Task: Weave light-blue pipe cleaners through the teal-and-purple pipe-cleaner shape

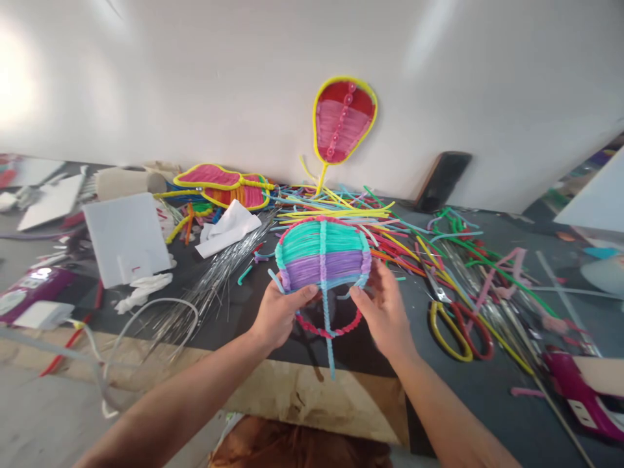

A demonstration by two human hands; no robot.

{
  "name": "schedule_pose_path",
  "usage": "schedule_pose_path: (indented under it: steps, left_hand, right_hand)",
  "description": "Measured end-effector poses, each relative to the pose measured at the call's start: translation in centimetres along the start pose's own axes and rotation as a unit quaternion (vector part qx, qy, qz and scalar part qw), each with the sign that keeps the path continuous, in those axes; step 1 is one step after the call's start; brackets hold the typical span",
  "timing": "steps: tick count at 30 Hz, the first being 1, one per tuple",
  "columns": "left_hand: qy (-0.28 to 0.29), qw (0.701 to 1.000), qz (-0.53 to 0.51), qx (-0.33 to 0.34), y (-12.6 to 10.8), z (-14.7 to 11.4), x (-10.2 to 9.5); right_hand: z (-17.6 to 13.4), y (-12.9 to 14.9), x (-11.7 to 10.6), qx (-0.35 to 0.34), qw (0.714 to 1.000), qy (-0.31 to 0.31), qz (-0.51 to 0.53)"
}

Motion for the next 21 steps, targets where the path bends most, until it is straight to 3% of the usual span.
schedule_pose_path:
  steps: [2,4,7,9,11,12,14,16,17,19,21]
  left_hand:
    - [0.019,1.000,0.010,-0.002,0.0,0.0,0.3]
    - [0.043,0.999,0.022,-0.001,-0.1,0.2,0.6]
    - [0.025,0.997,0.055,0.054,-1.8,0.7,-0.3]
    - [-0.053,0.980,0.121,0.146,-4.2,0.6,-1.9]
    - [-0.128,0.924,0.259,0.249,-6.8,-0.6,-2.7]
    - [-0.126,0.883,0.354,0.282,-7.6,-1.3,-2.3]
    - [-0.038,0.781,0.547,0.297,-7.2,-2.3,-0.3]
    - [0.048,0.689,0.661,0.295,-5.4,-3.3,1.2]
    - [0.081,0.657,0.691,0.291,-4.5,-3.6,1.6]
    - [0.116,0.620,0.723,0.282,-2.9,-3.9,2.1]
    - [0.127,0.602,0.738,0.277,-1.9,-3.7,2.4]
  right_hand:
    - [-0.4,-2.0,1.4,0.140,0.982,0.072,0.106]
    - [-0.9,-2.9,2.2,0.218,0.958,0.100,0.160]
    - [-1.0,-3.1,2.0,0.243,0.949,0.075,0.187]
    - [-1.0,-3.1,1.6,0.250,0.948,0.065,0.184]
    - [-1.1,-3.3,1.6,0.272,0.944,0.084,0.165]
    - [-1.3,-3.4,1.5,0.283,0.943,0.104,0.145]
    - [-1.5,-3.4,1.3,0.288,0.942,0.155,0.073]
    - [-1.7,-3.0,0.5,0.264,0.939,0.213,-0.056]
    - [-1.7,-2.7,-0.1,0.239,0.933,0.231,-0.139]
    - [-1.4,-1.5,-1.6,0.155,0.913,0.213,-0.311]
    - [-1.4,0.6,-2.2,0.022,0.893,0.154,-0.421]
Point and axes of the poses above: each hand's wrist, its own z-axis towards the middle knuckle, its own x-axis out of the palm, y = z × x, the point moved 7 cm from there along z, towards the middle knuckle, and after that the axes turned 5 degrees about z, right-handed, at the moved point
